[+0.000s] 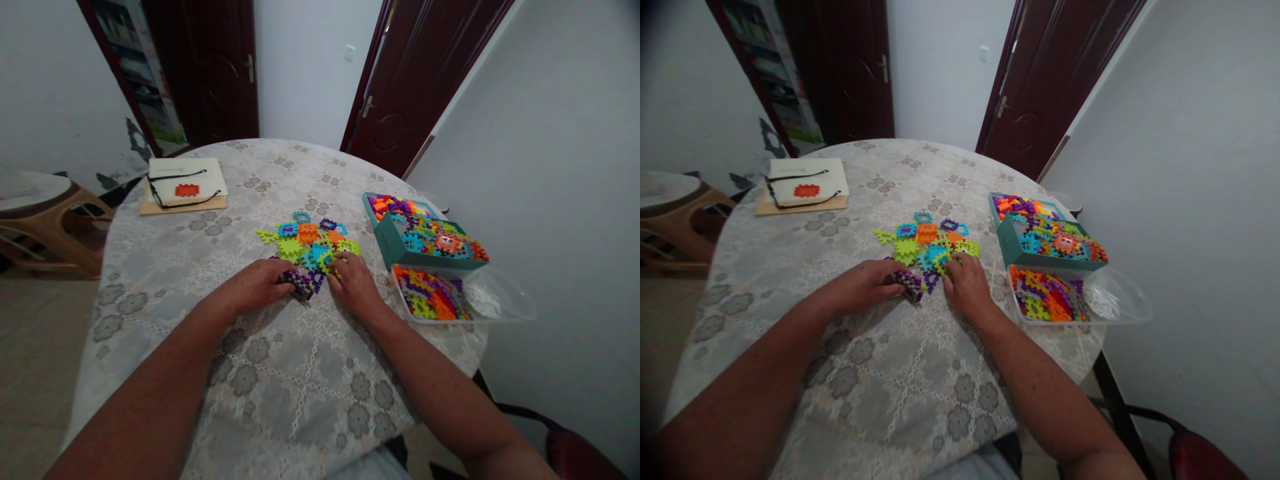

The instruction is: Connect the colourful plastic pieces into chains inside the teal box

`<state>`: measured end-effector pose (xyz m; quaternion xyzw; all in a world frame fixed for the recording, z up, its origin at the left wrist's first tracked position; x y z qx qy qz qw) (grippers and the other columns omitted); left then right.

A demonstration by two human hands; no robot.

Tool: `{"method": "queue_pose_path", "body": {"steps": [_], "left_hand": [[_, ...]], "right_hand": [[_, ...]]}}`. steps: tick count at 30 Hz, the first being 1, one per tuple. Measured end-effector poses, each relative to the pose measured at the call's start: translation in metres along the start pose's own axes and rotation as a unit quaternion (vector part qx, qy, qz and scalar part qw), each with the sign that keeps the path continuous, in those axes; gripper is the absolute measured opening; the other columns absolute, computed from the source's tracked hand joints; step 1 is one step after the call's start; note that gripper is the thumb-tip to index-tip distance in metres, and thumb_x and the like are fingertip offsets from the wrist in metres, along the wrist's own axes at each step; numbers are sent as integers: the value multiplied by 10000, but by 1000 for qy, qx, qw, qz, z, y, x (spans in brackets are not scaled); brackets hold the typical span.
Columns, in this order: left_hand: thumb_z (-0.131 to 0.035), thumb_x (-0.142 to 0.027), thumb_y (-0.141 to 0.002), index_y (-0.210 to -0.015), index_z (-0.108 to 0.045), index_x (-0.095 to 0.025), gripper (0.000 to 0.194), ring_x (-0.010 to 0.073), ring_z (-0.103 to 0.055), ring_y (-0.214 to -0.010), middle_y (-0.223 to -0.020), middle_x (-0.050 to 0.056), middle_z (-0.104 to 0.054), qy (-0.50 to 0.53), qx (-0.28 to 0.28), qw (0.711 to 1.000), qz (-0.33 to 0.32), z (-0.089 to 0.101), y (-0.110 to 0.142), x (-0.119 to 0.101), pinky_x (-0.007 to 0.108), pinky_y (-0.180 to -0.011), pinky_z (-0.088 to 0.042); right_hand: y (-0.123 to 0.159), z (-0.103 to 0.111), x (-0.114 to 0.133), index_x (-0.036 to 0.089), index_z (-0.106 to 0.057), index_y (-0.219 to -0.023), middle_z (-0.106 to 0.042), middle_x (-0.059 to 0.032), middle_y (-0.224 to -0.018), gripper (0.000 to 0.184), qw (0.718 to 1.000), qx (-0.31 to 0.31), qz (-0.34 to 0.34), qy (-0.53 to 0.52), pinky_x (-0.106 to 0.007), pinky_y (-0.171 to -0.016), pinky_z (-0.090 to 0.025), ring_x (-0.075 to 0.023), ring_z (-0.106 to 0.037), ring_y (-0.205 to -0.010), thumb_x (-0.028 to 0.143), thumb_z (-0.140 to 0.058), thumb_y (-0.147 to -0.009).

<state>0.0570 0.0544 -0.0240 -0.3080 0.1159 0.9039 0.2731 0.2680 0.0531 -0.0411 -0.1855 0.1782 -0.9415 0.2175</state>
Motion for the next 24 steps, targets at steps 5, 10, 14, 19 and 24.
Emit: {"method": "queue_pose_path", "body": {"steps": [5, 10, 14, 19, 24], "left_hand": [[-615, -318, -944, -1036, -738, -233, 175, 223, -668, -886, -978, 50, -768, -23, -15, 1000, 0, 1, 1, 3, 311, -770, -432], [-599, -327, -956, -1049, -730, -228, 189, 216, -657, -863, -961, 50, -752, -42, -13, 999, -12, -1, 0, 1, 315, -759, -422], [-591, -324, -951, -1073, -736, -229, 212, 223, -657, -871, -960, 53, -751, -41, -14, 999, -7, 1, 1, -2, 321, -760, -427], [-592, -326, -947, -1050, -727, -234, 193, 225, -654, -866, -952, 56, -745, -49, -23, 999, -1, 2, 1, 0, 325, -761, -429], [-599, -336, -947, -1067, -696, -244, 180, 226, -659, -867, -965, 50, -746, -36, -18, 999, 1, 0, 1, 3, 330, -785, -443]], "right_hand": [[-2, -1, 1, 189, -703, -1030, -662, -152, -1216, 153, 1000, -14, 3, 4, -468, -1062, -483, -294, -584, -1176, 118, -602, -940], [-1, -2, 8, 167, -688, -1069, -675, -162, -1188, 141, 1000, 10, 15, 21, -467, -1050, -464, -309, -575, -1158, 267, -649, -977], [-1, -2, 9, 183, -684, -1049, -693, -141, -1097, 143, 1000, 10, 6, 9, -447, -1011, -465, -304, -587, -1113, 302, -658, -974], [-2, 17, 12, 202, -673, -1061, -722, -125, -1110, 139, 992, -57, 3, -108, -427, -1003, -483, -279, -643, -1086, 282, -605, -970], [5, 17, 40, 231, -704, -1071, -750, -62, -1030, 239, 973, 27, 23, -227, -335, -886, -522, -215, -689, -965, 281, -473, -1039]]}}
Point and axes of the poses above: each hand's wrist, its own y-axis away from the middle knuckle, its own z-axis out of the back of the hand, x = y × z, the point moved 7 cm from there along -y, towards the middle knuckle
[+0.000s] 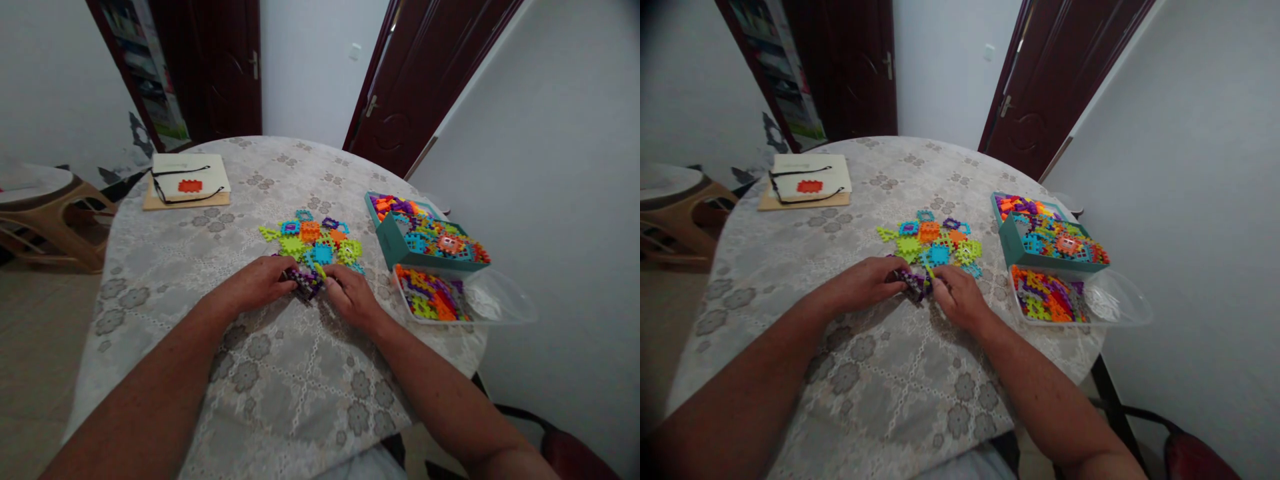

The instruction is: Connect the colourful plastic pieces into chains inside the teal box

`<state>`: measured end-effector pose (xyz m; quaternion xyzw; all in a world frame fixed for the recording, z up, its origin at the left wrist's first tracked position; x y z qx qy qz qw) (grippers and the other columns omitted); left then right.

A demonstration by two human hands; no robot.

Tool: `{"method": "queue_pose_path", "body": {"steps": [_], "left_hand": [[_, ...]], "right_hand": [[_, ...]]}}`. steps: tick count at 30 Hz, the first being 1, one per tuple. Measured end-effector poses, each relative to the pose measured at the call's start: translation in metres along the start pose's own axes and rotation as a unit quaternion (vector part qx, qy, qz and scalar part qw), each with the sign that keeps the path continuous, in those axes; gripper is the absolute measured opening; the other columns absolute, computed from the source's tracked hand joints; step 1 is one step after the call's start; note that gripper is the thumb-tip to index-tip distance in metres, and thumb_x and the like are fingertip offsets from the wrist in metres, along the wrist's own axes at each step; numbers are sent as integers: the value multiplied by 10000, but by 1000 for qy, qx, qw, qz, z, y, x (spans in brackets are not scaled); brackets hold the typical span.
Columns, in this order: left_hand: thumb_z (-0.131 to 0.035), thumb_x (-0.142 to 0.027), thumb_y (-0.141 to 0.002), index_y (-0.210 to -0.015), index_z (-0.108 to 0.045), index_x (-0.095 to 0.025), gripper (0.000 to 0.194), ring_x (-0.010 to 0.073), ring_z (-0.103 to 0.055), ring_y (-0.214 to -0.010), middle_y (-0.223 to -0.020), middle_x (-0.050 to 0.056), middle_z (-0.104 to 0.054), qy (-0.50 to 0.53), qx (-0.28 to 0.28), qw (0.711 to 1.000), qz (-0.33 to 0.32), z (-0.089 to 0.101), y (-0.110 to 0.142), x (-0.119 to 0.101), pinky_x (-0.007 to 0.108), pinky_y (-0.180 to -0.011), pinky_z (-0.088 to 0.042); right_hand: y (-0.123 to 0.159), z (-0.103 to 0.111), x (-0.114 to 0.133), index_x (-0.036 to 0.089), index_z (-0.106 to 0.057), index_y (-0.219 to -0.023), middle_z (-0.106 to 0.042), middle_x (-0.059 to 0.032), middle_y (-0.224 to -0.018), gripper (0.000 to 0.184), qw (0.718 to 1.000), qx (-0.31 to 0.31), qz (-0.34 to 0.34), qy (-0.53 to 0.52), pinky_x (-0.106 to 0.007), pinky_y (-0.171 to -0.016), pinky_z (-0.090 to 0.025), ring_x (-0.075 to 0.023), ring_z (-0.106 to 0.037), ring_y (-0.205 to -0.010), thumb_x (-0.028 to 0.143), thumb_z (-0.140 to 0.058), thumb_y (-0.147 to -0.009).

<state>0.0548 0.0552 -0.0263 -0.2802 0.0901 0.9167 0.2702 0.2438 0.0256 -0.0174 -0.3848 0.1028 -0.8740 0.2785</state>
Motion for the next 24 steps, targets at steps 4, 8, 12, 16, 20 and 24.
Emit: {"method": "queue_pose_path", "body": {"steps": [4, 8, 12, 16, 20, 24], "left_hand": [[-611, -372, -938, -1113, -652, -247, 219, 229, -668, -871, -979, 46, -748, -7, -1, 1000, 23, 0, 0, 8, 327, -781, -446], [-599, -368, -942, -1235, -641, -249, 318, 240, -694, -924, -1051, 59, -763, -8, 1, 1000, 10, 0, -2, 9, 331, -817, -466], [-588, -342, -938, -1140, -720, -257, 256, 254, -706, -988, -1100, 69, -779, 0, 13, 1000, -8, -2, -2, 6, 342, -873, -483], [-602, -340, -928, -1187, -731, -266, 298, 251, -703, -1002, -1124, 69, -790, 6, 9, 1000, -1, 0, -2, 6, 339, -885, -489], [-573, -347, -952, -1165, -741, -264, 284, 239, -702, -979, -1091, 62, -789, 12, 14, 1000, -7, 0, -1, 4, 325, -859, -480], [-575, -346, -939, -1112, -742, -253, 258, 240, -688, -976, -1076, 65, -773, 9, 2, 1000, -11, 1, -2, 2, 329, -857, -477]], "right_hand": [[1, -18, 7, 230, -714, -1096, -755, -61, -986, 290, 999, 45, 3, 27, -329, -881, -528, -212, -695, -935, 300, -434, -1067], [-1, -20, 2, 236, -693, -1261, -773, -71, -1123, 313, 1000, 16, -3, 12, -328, -936, -534, -205, -719, -1015, 297, -440, -1086], [-2, -20, -3, 253, -723, -1227, -787, -45, -1091, 281, 999, 3, -30, -15, -309, -911, -541, -187, -728, -972, 310, -483, -1092], [-4, -23, -4, 260, -742, -1198, -793, -23, -1046, 248, 998, 2, -51, -36, -290, -877, -546, -172, -727, -914, 303, -526, -1084], [-5, -25, 1, 260, -742, -1189, -793, -32, -1090, 232, 999, -1, -37, -38, -304, -926, -541, -180, -729, -995, 290, -539, -1080], [-5, -24, 12, 230, -717, -1257, -773, -74, -1140, 252, 1000, 2, 5, -24, -332, -966, -534, -207, -712, -1062, 324, -593, -1058]]}}
Point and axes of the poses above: each hand's wrist, its own y-axis away from the middle knuckle, its own z-axis out of the back of the hand, x = y × z, the point moved 7 cm from there along -y, towards the middle knuckle
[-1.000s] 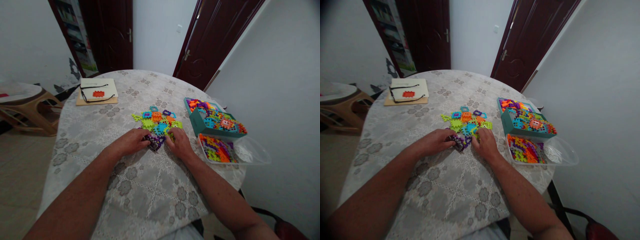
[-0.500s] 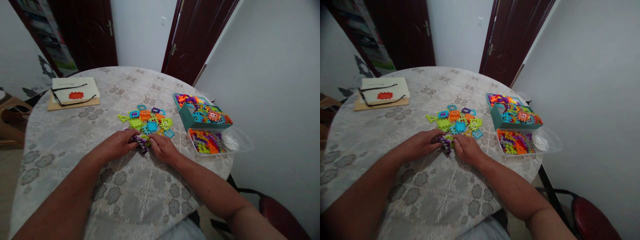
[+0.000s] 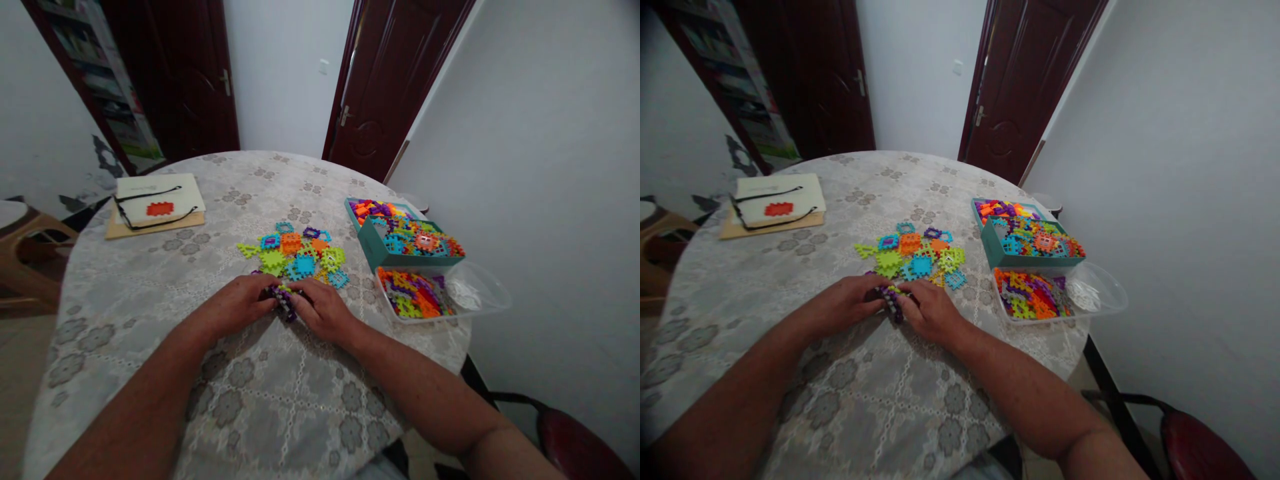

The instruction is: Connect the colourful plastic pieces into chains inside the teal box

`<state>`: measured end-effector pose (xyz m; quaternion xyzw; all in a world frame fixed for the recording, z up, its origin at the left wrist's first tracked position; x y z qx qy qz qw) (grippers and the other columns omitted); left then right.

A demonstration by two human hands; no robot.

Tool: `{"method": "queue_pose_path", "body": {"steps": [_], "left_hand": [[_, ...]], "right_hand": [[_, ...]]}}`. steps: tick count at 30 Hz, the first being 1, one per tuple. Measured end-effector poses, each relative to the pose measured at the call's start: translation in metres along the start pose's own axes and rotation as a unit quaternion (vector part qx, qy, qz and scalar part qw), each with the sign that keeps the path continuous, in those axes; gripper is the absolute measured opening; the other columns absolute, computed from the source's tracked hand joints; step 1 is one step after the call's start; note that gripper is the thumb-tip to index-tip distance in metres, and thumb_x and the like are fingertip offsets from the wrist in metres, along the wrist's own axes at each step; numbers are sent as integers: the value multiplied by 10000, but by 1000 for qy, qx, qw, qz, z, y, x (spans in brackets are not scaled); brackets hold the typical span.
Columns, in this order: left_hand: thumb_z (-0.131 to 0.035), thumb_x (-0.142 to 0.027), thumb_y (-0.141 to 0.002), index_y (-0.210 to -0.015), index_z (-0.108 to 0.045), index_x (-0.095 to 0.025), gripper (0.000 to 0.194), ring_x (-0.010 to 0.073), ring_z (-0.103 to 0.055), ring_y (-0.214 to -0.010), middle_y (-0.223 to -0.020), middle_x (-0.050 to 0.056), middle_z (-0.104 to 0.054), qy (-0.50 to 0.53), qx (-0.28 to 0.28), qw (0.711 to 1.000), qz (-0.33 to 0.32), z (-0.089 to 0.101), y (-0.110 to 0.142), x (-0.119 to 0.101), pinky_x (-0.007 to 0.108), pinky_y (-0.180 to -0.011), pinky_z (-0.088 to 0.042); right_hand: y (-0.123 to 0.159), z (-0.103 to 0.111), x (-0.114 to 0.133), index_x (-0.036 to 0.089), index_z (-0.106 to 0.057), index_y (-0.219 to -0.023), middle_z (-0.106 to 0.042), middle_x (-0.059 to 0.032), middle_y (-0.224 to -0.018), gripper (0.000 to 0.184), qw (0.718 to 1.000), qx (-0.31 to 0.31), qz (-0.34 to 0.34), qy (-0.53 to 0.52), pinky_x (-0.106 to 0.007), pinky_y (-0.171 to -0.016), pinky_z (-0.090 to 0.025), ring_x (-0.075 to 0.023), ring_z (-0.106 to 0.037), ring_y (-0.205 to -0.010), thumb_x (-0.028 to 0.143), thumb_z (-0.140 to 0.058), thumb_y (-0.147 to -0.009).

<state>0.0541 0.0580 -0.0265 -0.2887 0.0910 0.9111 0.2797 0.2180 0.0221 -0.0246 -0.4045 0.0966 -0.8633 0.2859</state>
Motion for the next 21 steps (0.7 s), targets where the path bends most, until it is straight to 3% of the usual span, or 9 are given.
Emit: {"method": "queue_pose_path", "body": {"steps": [8, 11, 15, 21], "left_hand": [[-562, -345, -943, -1101, -725, -231, 254, 235, -662, -962, -1043, 68, -739, -4, 1, 1000, -12, 3, 1, -5, 331, -855, -471], [-573, -343, -936, -1052, -716, -226, 218, 236, -660, -960, -1028, 65, -733, -2, 2, 1000, -8, 3, 1, -5, 332, -852, -466], [-595, -335, -916, -1028, -704, -217, 196, 245, -657, -965, -1035, 69, -727, 2, 5, 1000, -7, 0, 0, -4, 343, -849, -460], [-616, -363, -880, -1101, -691, -215, 276, 238, -651, -939, -1040, 65, -707, 51, 4, 999, 1, -4, -2, -6, 335, -819, -472]], "right_hand": [[3, -1, 5, 225, -670, -1339, -753, -97, -1171, 392, 999, 14, 14, 28, -368, -968, -539, -237, -698, -1066, 397, -718, -990], [4, -7, 1, 218, -656, -1359, -744, -106, -1237, 453, 999, 33, 2, 37, -387, -1020, -529, -254, -688, -1137, 336, -775, -937], [4, -11, -2, 217, -655, -1346, -743, -105, -1275, 416, 999, 26, -8, 31, -395, -1067, -518, -252, -683, -1183, 226, -721, -935], [4, -11, -2, 214, -620, -1391, -735, -100, -1307, 448, 999, 26, -19, 4, -385, -1042, -525, -244, -690, -1163, 238, -692, -949]]}}
Point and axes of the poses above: each hand's wrist, its own y-axis away from the middle knuckle, its own z-axis out of the back of the hand, x = y × z, the point moved 7 cm from there along -y, towards the middle knuckle
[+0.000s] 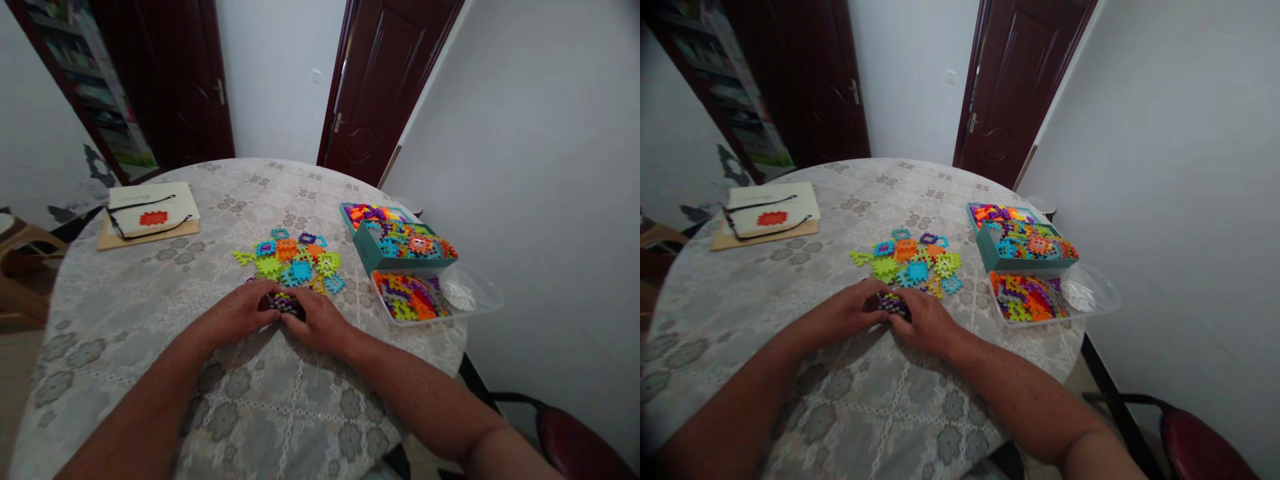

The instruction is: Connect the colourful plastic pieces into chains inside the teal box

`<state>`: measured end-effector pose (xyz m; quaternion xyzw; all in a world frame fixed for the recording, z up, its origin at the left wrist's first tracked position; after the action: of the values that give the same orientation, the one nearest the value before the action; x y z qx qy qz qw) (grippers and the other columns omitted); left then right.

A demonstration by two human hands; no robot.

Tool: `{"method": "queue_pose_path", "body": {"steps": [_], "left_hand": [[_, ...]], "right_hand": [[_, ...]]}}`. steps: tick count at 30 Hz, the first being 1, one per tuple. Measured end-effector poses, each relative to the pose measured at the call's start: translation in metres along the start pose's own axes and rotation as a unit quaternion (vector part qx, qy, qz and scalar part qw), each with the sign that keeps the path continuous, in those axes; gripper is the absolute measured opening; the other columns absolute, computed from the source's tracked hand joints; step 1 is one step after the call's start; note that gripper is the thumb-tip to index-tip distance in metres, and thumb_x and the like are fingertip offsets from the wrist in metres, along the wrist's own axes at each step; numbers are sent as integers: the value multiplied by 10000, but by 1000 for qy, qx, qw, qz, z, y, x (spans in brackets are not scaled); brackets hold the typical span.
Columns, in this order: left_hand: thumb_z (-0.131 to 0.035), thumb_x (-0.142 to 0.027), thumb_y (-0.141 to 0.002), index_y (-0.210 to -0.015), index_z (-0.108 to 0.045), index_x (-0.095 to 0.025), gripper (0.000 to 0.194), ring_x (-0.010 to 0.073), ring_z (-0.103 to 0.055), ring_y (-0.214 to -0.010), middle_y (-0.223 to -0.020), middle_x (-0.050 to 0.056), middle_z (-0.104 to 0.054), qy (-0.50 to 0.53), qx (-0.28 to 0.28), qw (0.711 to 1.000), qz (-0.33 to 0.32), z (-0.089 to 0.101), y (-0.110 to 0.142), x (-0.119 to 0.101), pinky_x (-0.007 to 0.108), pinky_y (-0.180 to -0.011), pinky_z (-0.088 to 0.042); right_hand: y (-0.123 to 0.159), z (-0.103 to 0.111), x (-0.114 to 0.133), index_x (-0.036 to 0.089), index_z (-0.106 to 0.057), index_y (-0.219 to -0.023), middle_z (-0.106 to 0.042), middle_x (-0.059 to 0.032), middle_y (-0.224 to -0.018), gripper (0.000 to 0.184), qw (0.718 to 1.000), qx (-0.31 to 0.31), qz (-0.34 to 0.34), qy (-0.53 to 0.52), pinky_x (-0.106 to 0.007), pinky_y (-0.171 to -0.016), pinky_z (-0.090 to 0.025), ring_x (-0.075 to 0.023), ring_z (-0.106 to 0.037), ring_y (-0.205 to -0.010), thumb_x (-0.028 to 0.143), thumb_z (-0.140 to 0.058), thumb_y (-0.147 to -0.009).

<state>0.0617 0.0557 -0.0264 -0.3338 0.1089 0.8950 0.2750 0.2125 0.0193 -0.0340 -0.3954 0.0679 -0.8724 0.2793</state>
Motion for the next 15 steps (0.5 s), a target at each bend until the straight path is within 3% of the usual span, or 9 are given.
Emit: {"method": "queue_pose_path", "body": {"steps": [5, 8, 11, 15], "left_hand": [[-629, -426, -887, -1210, -676, -220, 386, 218, -659, -851, -965, 40, -716, 52, 6, 999, 8, 2, 1, -1, 321, -769, -491], [-616, -486, -914, -1276, -663, -221, 451, 216, -673, -823, -957, 39, -733, 72, -19, 997, 17, 9, 2, 3, 320, -748, -508], [-600, -516, -928, -1217, -693, -229, 418, 225, -697, -875, -1070, 63, -755, 53, -61, 997, 21, 18, 3, 11, 335, -781, -530], [-562, -507, -944, -1147, -708, -218, 382, 238, -712, -931, -1110, 81, -757, 7, -108, 994, 10, 26, 3, 17, 353, -838, -540]], "right_hand": [[-2, 8, -2, 231, -647, -1328, -758, -67, -1221, 431, 999, -4, -36, -2, -350, -968, -534, -227, -699, -1055, 167, -662, -901], [-2, 31, -6, 235, -663, -1278, -768, -42, -1121, 375, 998, -33, -61, -4, -319, -902, -532, -207, -698, -965, 197, -646, -904], [1, 77, -9, 229, -654, -1278, -758, -43, -1103, 357, 993, -89, -75, 16, -311, -872, -522, -206, -692, -946, 250, -627, -922], [4, 162, -15, 216, -641, -1271, -746, -58, -1081, 332, 976, -175, -77, 104, -327, -855, -514, -219, -681, -918, 299, -583, -955]]}}
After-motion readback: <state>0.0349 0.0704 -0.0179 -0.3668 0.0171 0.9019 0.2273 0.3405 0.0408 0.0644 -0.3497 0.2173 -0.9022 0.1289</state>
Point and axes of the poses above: each hand's wrist, its own y-axis away from the middle knuckle, its own z-axis out of the back of the hand, x = y × z, the point moved 7 cm from there along -y, towards the middle knuckle
